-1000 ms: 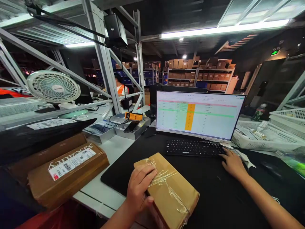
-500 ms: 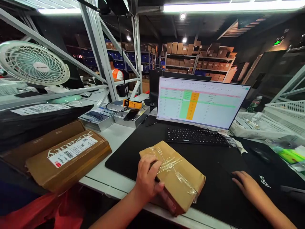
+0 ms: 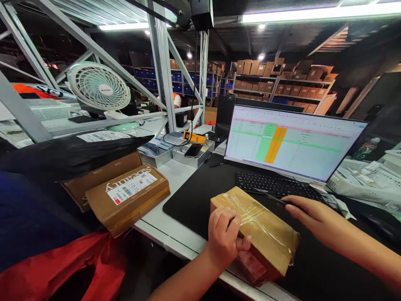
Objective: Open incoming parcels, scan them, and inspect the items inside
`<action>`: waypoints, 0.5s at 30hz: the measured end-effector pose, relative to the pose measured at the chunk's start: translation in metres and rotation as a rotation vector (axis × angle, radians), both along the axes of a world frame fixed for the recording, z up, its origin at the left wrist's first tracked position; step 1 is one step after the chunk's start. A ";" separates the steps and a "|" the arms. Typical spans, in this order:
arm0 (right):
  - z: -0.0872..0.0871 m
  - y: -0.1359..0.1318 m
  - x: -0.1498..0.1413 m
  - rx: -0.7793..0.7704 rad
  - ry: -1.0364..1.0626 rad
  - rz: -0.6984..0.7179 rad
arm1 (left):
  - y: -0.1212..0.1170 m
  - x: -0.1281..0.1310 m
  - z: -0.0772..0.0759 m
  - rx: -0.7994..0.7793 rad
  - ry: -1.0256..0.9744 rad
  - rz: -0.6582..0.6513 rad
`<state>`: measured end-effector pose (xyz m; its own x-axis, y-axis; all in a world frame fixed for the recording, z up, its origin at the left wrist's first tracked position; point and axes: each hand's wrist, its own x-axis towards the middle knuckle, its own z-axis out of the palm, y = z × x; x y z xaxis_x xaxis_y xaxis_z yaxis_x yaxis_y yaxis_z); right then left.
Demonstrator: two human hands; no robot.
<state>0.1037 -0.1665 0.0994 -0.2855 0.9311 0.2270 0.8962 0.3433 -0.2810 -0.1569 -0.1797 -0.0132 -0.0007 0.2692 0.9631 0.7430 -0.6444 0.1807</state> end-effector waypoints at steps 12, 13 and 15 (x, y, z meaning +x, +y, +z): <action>0.048 0.014 -0.115 0.011 -0.607 0.181 | 0.005 -0.002 -0.009 -0.029 -0.009 -0.027; 0.049 0.008 -0.111 0.004 -0.625 0.197 | 0.005 -0.002 -0.009 -0.020 -0.009 -0.028; 0.049 -0.010 -0.098 -0.030 -0.592 0.202 | 0.004 -0.004 -0.010 0.004 -0.001 -0.026</action>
